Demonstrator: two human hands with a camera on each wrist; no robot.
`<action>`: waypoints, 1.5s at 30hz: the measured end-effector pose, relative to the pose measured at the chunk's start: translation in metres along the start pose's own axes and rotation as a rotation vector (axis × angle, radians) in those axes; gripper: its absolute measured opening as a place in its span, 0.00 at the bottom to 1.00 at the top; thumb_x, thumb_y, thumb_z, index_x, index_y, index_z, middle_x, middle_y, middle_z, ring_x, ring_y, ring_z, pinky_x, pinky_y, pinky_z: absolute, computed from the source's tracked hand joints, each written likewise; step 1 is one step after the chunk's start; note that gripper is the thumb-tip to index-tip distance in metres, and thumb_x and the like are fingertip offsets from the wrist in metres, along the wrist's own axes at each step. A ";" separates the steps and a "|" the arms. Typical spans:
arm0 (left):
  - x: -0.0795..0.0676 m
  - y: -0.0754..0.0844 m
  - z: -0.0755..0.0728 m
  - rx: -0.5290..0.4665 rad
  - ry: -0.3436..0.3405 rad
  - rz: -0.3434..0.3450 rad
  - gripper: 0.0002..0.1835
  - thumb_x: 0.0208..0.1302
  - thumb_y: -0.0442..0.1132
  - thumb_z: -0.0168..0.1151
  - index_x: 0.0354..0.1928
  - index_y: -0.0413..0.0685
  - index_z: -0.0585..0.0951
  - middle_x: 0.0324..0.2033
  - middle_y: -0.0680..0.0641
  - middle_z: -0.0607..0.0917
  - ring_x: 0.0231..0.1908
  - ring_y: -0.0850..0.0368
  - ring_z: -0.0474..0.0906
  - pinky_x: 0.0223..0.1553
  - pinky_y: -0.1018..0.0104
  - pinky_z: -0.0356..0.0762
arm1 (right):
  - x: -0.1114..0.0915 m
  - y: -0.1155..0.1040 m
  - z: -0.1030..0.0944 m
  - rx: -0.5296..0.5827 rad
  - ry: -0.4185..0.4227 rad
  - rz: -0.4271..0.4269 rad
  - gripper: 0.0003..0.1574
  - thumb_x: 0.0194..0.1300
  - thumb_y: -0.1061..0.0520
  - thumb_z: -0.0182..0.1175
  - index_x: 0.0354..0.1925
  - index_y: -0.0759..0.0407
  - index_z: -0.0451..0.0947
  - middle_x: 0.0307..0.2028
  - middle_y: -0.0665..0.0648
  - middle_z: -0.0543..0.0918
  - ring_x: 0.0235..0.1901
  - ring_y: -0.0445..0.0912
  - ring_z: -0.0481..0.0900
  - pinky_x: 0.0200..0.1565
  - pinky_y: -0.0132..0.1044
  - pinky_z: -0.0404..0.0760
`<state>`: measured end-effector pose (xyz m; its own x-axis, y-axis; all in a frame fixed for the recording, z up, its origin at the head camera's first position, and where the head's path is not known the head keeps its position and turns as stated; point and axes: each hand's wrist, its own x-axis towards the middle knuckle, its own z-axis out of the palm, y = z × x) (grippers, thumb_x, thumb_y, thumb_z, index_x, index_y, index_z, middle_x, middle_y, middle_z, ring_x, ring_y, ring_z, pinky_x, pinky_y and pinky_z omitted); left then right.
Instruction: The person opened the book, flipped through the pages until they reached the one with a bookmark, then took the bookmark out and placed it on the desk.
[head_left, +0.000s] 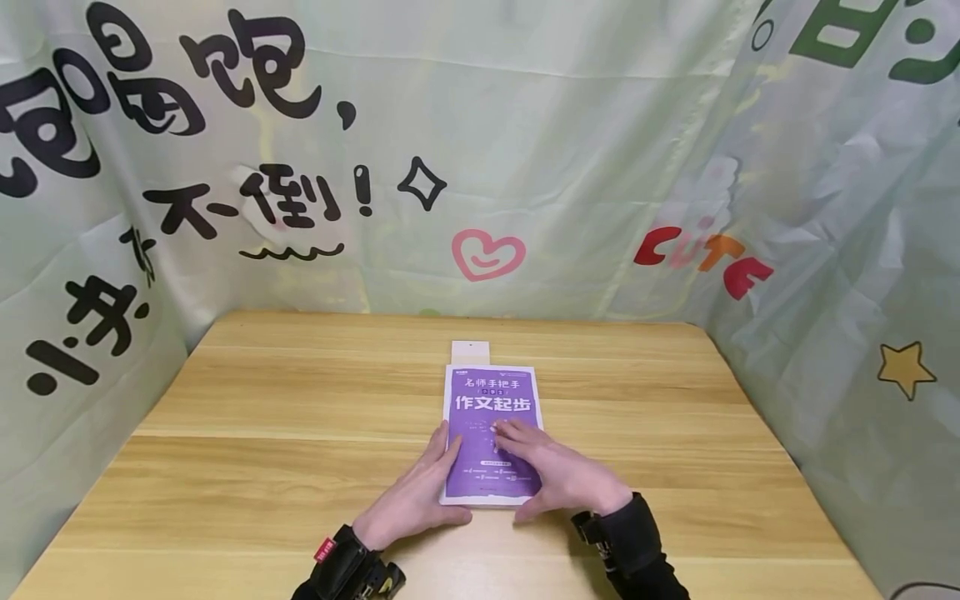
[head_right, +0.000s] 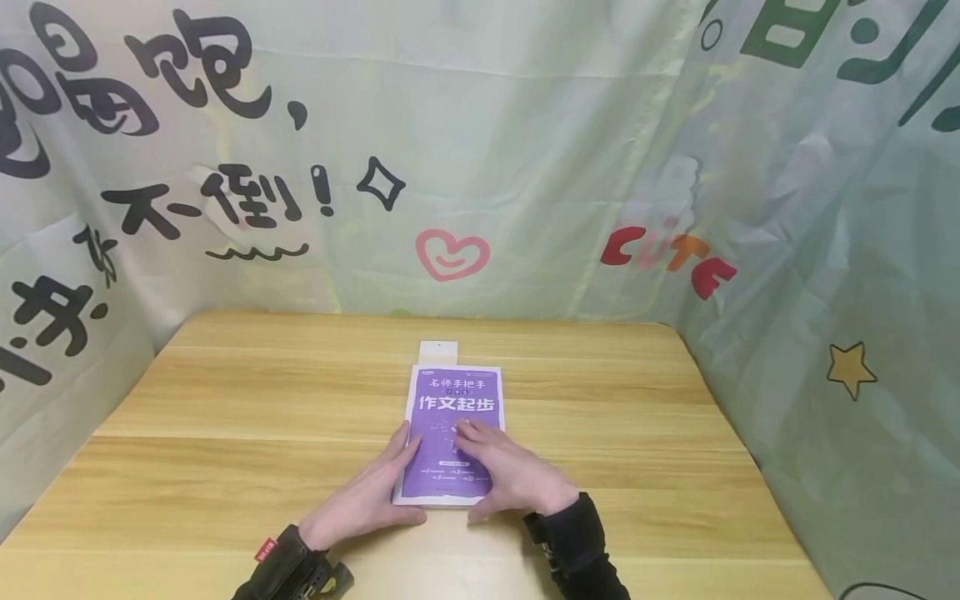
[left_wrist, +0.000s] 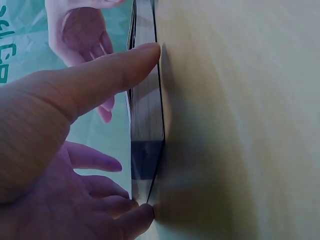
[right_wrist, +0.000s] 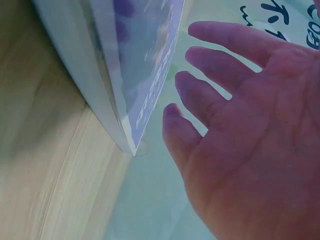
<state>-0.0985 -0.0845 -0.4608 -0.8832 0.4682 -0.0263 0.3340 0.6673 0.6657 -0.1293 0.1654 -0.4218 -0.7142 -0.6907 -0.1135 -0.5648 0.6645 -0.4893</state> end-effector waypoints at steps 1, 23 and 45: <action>0.000 0.000 0.000 -0.004 -0.002 -0.002 0.58 0.52 0.48 0.77 0.76 0.28 0.53 0.77 0.25 0.41 0.78 0.31 0.44 0.76 0.40 0.54 | 0.001 -0.001 0.001 -0.014 -0.007 0.007 0.67 0.42 0.48 0.82 0.74 0.65 0.61 0.78 0.65 0.55 0.78 0.65 0.51 0.76 0.62 0.57; 0.003 0.000 0.005 -0.011 0.014 -0.001 0.57 0.54 0.46 0.76 0.75 0.25 0.51 0.77 0.25 0.41 0.78 0.31 0.42 0.77 0.41 0.49 | 0.003 0.000 0.009 -0.042 0.009 -0.026 0.55 0.48 0.55 0.78 0.71 0.67 0.66 0.78 0.64 0.56 0.78 0.62 0.53 0.76 0.62 0.57; 0.002 -0.001 0.004 -0.028 0.019 -0.002 0.60 0.54 0.50 0.76 0.75 0.25 0.50 0.77 0.25 0.41 0.79 0.32 0.41 0.78 0.41 0.49 | 0.000 -0.005 0.005 -0.002 -0.022 0.048 0.42 0.48 0.60 0.71 0.65 0.61 0.76 0.75 0.60 0.66 0.77 0.64 0.57 0.75 0.65 0.58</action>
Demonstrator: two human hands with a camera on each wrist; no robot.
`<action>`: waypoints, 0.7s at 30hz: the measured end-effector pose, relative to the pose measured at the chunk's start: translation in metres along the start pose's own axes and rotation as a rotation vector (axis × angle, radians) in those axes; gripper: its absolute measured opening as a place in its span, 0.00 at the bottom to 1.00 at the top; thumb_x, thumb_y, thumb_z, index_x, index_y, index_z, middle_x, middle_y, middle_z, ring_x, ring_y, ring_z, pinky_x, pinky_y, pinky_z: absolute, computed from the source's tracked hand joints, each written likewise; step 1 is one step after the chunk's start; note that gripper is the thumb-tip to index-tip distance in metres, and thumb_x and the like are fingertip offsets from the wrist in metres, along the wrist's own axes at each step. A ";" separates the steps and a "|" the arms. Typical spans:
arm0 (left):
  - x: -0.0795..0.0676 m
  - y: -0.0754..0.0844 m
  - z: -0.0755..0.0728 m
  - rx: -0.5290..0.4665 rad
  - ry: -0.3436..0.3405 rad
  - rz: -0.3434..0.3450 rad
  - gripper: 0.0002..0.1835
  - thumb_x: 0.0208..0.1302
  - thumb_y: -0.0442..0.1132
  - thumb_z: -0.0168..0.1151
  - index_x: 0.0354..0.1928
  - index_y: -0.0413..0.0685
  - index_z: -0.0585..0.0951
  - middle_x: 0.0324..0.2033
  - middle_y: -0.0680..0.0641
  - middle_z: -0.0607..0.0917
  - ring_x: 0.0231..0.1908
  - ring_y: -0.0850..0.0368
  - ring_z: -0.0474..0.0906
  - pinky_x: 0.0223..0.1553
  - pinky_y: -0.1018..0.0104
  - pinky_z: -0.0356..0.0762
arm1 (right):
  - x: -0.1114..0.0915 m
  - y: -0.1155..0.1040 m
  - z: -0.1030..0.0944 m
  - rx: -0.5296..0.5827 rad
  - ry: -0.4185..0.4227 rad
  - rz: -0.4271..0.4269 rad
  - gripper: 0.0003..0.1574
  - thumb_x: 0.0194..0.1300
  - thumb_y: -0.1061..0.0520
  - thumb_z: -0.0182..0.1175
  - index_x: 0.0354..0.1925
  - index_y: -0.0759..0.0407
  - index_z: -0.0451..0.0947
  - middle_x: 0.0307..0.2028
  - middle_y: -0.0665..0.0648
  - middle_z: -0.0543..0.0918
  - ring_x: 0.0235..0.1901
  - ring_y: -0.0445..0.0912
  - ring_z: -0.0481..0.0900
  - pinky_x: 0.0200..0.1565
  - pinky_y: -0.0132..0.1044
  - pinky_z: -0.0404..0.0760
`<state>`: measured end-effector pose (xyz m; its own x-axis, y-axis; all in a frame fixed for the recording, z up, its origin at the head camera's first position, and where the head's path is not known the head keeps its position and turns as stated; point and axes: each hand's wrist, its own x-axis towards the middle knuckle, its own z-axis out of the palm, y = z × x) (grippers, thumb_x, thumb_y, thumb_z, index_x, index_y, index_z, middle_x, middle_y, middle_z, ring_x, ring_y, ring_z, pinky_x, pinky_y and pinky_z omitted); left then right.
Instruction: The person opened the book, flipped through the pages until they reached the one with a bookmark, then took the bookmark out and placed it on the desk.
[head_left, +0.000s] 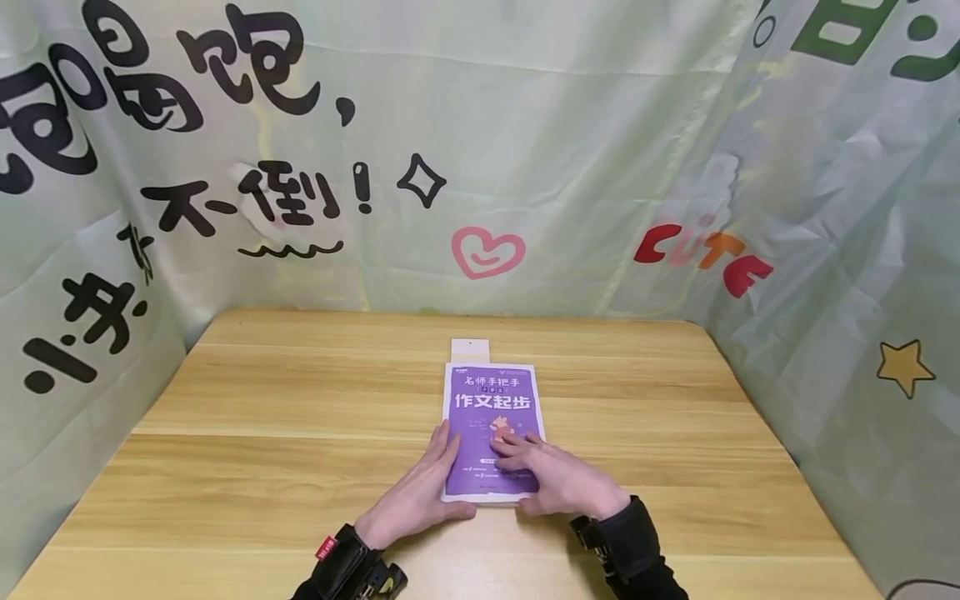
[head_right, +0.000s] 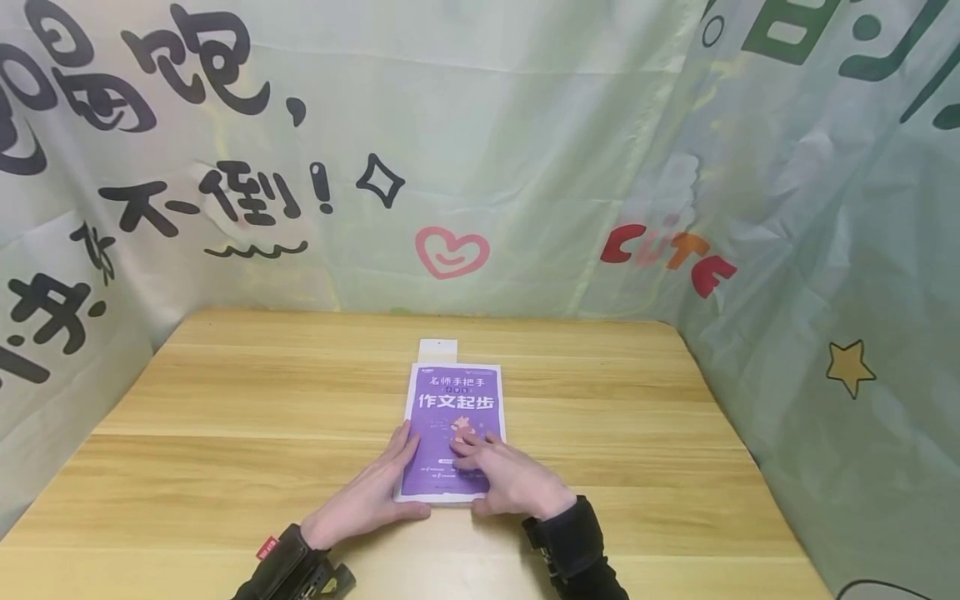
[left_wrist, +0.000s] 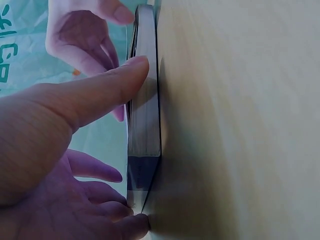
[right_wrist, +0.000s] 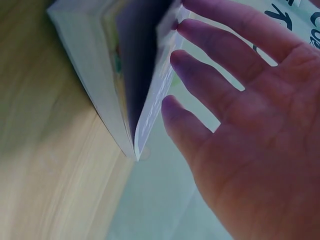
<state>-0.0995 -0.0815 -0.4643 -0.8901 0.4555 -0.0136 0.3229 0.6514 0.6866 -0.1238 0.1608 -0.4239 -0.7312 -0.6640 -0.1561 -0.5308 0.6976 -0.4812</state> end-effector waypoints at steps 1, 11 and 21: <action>0.000 0.000 0.000 0.001 0.001 0.002 0.60 0.54 0.50 0.76 0.75 0.25 0.50 0.77 0.25 0.41 0.79 0.32 0.41 0.77 0.41 0.49 | 0.000 -0.001 0.000 0.002 -0.003 0.005 0.42 0.48 0.60 0.71 0.64 0.60 0.77 0.75 0.60 0.66 0.77 0.65 0.57 0.75 0.65 0.58; -0.001 0.000 -0.001 -0.008 0.001 0.000 0.60 0.52 0.50 0.77 0.75 0.25 0.51 0.76 0.24 0.42 0.78 0.31 0.42 0.77 0.39 0.49 | -0.005 -0.005 -0.003 0.017 -0.012 0.034 0.41 0.48 0.62 0.69 0.64 0.59 0.77 0.74 0.61 0.67 0.74 0.73 0.56 0.72 0.71 0.59; -0.001 0.001 0.000 -0.011 0.000 -0.008 0.61 0.52 0.51 0.76 0.75 0.26 0.50 0.77 0.25 0.40 0.79 0.32 0.41 0.77 0.39 0.49 | -0.007 -0.007 -0.007 -0.005 0.000 0.029 0.32 0.50 0.62 0.66 0.58 0.58 0.82 0.69 0.61 0.75 0.72 0.74 0.60 0.71 0.72 0.60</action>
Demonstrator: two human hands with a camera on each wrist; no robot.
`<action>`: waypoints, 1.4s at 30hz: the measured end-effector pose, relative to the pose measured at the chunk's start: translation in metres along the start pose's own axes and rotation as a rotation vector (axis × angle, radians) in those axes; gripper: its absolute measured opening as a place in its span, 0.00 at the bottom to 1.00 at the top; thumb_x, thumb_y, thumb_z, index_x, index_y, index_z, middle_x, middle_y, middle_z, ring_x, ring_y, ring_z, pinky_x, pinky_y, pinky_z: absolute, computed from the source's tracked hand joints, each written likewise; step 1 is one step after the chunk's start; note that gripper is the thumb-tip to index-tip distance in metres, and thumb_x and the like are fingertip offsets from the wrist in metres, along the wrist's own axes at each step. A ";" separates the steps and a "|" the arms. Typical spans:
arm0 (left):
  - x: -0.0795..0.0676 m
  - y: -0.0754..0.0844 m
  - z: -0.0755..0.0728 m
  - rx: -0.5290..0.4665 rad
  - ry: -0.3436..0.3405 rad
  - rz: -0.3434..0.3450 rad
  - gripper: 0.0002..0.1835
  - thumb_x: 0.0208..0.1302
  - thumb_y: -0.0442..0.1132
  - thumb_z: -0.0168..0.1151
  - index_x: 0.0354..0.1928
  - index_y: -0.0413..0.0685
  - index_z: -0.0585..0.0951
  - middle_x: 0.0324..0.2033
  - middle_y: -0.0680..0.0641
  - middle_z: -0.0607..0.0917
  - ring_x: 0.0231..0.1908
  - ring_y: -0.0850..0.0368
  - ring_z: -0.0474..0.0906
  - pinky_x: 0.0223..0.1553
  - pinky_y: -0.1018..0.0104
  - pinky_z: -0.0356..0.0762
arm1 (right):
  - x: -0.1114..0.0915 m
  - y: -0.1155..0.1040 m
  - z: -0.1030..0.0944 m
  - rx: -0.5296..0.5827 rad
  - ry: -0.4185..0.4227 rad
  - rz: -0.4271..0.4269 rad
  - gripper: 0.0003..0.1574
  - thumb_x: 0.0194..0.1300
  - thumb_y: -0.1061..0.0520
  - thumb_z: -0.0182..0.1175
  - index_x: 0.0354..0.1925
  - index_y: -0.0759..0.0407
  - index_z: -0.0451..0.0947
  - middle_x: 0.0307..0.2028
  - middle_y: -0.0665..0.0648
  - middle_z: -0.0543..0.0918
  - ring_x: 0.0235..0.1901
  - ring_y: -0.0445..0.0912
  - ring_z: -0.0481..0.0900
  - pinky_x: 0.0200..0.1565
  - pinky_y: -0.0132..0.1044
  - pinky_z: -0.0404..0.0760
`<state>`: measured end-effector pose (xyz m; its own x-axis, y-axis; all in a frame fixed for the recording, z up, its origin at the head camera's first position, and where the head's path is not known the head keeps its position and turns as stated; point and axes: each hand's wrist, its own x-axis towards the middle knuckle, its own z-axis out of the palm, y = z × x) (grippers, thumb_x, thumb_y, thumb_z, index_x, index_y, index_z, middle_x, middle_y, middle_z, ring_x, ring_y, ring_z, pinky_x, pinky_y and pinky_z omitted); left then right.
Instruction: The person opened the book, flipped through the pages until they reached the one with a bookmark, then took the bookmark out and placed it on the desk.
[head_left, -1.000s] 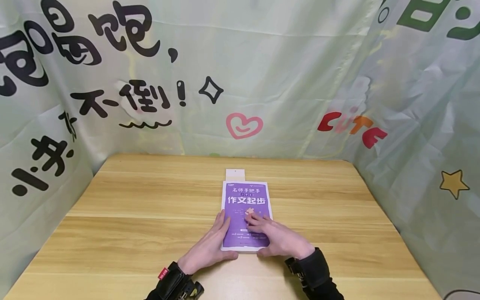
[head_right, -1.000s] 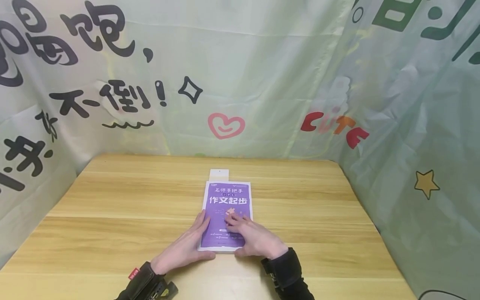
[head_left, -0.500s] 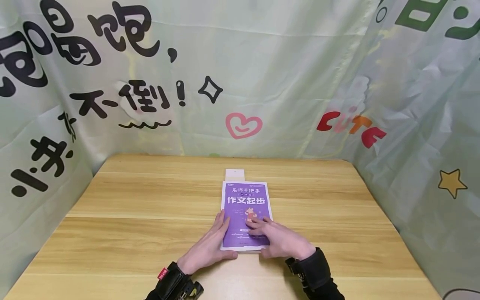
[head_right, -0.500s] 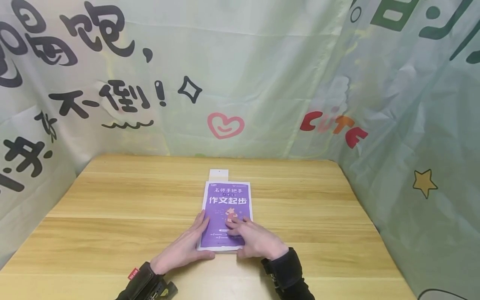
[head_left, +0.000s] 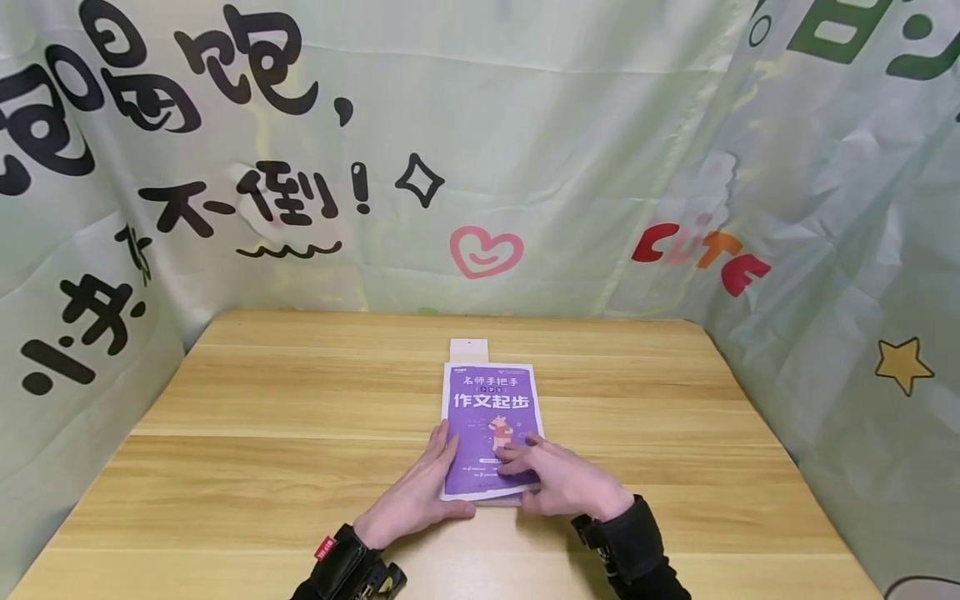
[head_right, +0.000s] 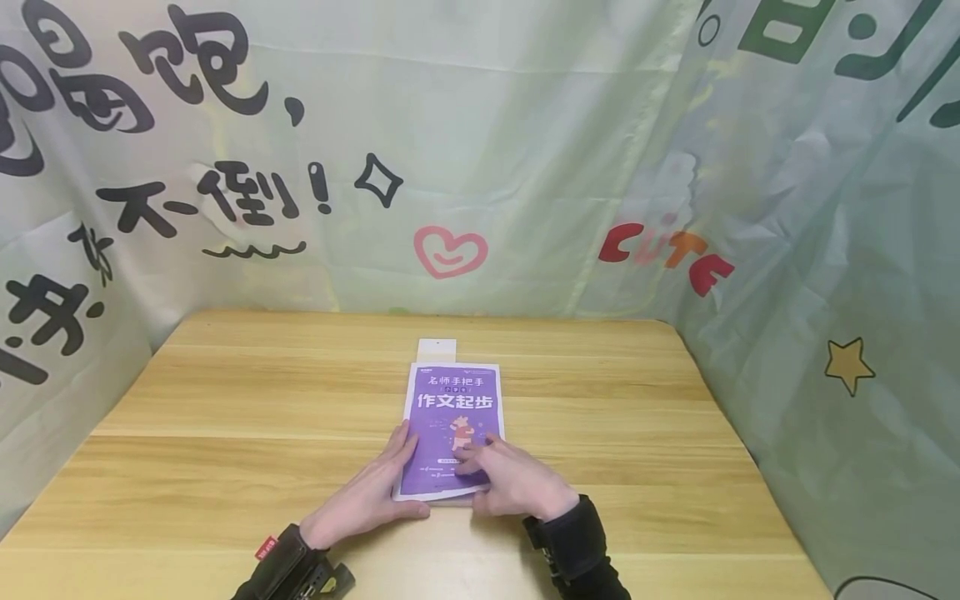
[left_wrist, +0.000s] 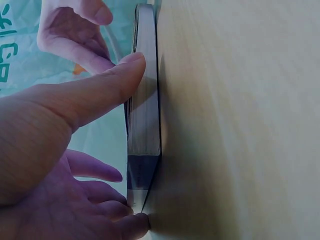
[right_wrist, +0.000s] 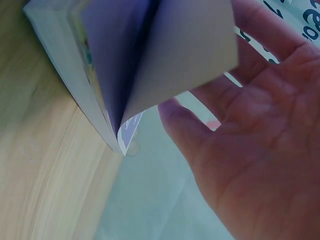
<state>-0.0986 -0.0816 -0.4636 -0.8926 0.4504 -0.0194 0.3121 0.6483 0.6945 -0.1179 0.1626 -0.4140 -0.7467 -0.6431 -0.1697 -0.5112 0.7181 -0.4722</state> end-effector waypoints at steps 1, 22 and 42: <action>0.000 0.000 0.000 -0.001 -0.001 -0.001 0.61 0.52 0.51 0.76 0.75 0.26 0.50 0.77 0.25 0.40 0.79 0.32 0.41 0.77 0.40 0.48 | 0.000 0.000 -0.001 0.001 0.004 -0.006 0.31 0.51 0.62 0.66 0.57 0.59 0.83 0.68 0.61 0.76 0.72 0.73 0.61 0.71 0.72 0.60; 0.001 0.000 -0.002 -0.021 -0.002 0.006 0.61 0.53 0.52 0.76 0.77 0.30 0.49 0.77 0.27 0.40 0.79 0.33 0.41 0.77 0.41 0.49 | 0.001 0.006 -0.009 -0.047 0.255 -0.228 0.14 0.52 0.65 0.63 0.39 0.56 0.87 0.38 0.48 0.90 0.46 0.45 0.87 0.73 0.64 0.63; 0.001 0.006 -0.007 -0.025 0.056 0.099 0.52 0.59 0.46 0.72 0.77 0.33 0.54 0.76 0.29 0.55 0.75 0.31 0.56 0.74 0.35 0.58 | 0.014 0.014 -0.006 -0.105 0.728 -0.559 0.21 0.42 0.68 0.71 0.39 0.58 0.84 0.41 0.54 0.87 0.50 0.50 0.80 0.59 0.44 0.81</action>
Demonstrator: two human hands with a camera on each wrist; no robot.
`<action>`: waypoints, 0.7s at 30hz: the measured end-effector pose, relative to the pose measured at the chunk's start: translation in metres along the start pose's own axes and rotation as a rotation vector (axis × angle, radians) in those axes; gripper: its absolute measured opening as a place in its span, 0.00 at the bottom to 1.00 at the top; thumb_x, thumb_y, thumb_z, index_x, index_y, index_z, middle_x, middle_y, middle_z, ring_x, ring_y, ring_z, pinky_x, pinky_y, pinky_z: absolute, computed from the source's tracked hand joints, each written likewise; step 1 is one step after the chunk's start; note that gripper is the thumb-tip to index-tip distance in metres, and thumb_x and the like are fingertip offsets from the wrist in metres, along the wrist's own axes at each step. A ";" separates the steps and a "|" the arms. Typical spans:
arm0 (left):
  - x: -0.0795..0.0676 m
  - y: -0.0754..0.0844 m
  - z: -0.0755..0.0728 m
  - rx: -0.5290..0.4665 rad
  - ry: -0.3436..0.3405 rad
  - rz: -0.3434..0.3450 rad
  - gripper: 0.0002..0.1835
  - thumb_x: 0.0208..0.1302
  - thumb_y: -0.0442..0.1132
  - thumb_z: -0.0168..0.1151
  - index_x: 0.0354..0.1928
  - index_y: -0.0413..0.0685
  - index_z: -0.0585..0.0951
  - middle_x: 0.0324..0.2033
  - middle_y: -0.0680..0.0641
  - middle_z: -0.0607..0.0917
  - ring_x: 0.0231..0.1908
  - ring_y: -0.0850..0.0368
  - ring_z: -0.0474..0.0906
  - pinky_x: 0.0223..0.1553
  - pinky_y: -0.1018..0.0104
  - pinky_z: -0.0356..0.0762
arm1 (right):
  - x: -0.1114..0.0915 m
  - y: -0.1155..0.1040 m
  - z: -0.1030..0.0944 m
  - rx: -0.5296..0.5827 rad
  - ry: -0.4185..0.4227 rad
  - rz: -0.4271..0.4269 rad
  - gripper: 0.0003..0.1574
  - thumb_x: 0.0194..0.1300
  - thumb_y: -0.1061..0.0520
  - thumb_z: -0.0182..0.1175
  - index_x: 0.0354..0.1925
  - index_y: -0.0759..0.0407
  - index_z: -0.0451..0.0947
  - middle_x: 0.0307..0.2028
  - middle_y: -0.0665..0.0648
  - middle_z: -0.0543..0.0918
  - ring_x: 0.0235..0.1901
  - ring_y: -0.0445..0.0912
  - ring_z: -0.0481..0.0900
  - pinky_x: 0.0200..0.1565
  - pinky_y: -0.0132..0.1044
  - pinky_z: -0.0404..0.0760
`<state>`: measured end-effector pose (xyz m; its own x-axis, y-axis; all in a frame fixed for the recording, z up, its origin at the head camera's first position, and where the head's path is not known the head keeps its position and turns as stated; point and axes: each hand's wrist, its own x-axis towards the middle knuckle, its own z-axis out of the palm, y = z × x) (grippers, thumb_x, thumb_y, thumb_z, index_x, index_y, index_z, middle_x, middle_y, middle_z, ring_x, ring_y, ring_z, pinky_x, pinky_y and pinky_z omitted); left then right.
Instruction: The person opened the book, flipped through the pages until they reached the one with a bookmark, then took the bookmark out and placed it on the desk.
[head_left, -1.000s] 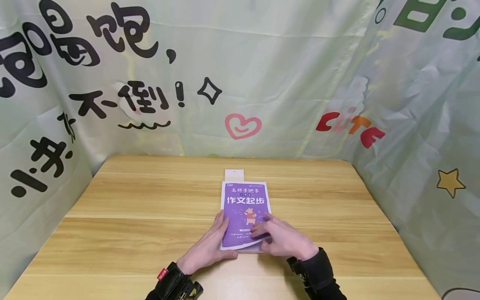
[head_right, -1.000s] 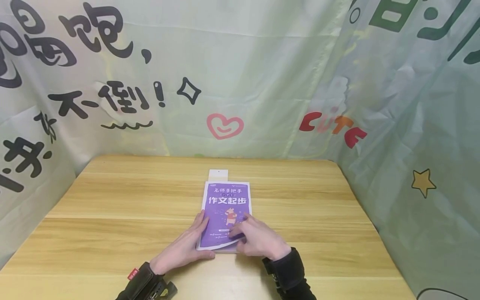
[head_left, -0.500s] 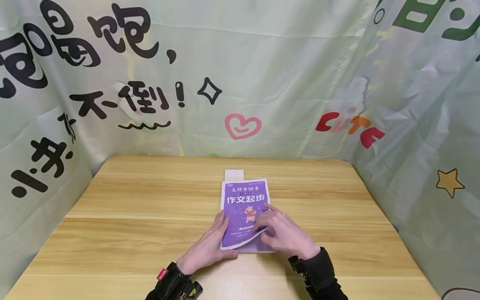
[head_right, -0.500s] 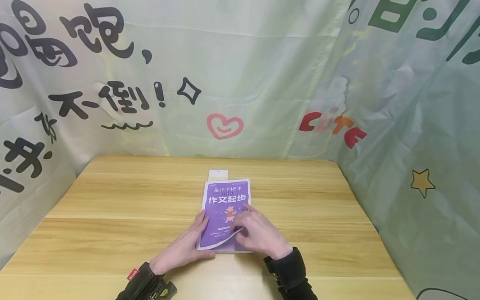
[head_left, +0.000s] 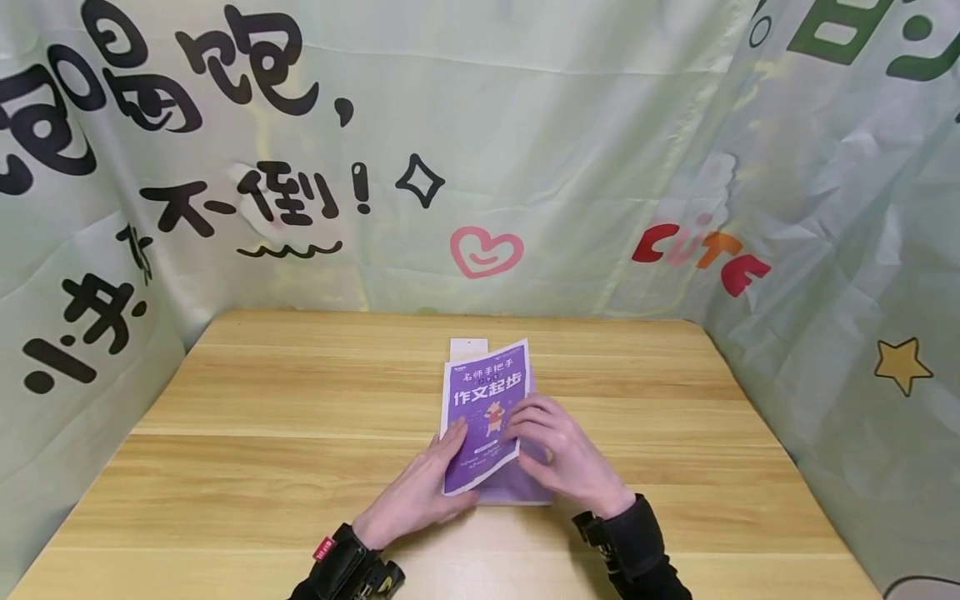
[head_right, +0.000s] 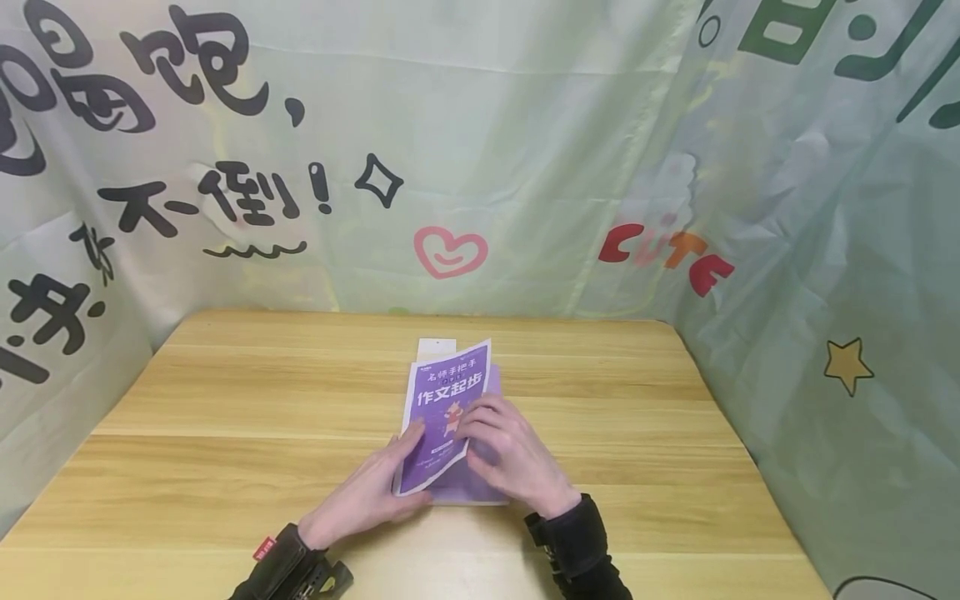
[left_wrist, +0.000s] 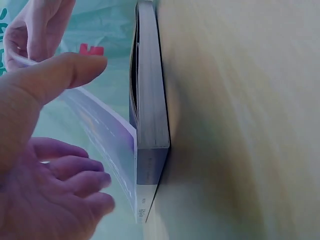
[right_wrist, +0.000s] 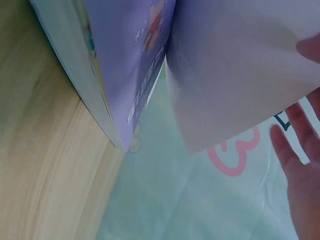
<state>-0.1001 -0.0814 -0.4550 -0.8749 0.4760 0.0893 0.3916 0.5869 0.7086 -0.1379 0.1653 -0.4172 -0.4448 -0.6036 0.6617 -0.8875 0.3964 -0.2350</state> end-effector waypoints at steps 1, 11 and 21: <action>0.000 0.001 0.000 -0.003 0.005 0.008 0.51 0.59 0.45 0.72 0.77 0.33 0.54 0.76 0.29 0.56 0.75 0.31 0.57 0.74 0.36 0.57 | 0.000 0.001 0.001 -0.007 0.027 -0.016 0.22 0.42 0.69 0.71 0.40 0.59 0.84 0.42 0.56 0.87 0.50 0.51 0.80 0.60 0.43 0.80; 0.001 0.004 -0.002 -0.039 0.070 0.120 0.46 0.60 0.37 0.68 0.77 0.37 0.57 0.74 0.29 0.60 0.71 0.26 0.59 0.72 0.41 0.59 | 0.005 -0.001 0.012 -0.040 0.249 -0.014 0.14 0.62 0.61 0.68 0.45 0.67 0.84 0.44 0.62 0.85 0.46 0.53 0.81 0.64 0.26 0.76; 0.001 0.006 -0.001 0.008 0.290 0.400 0.35 0.60 0.31 0.68 0.69 0.33 0.69 0.67 0.30 0.73 0.64 0.30 0.73 0.64 0.43 0.73 | 0.006 -0.010 0.029 0.055 0.404 0.120 0.23 0.52 0.71 0.71 0.49 0.72 0.83 0.47 0.70 0.85 0.45 0.58 0.86 0.63 0.24 0.77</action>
<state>-0.0990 -0.0783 -0.4501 -0.6986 0.4635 0.5451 0.7139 0.4008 0.5741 -0.1349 0.1372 -0.4315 -0.4720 -0.2313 0.8507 -0.8422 0.4036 -0.3575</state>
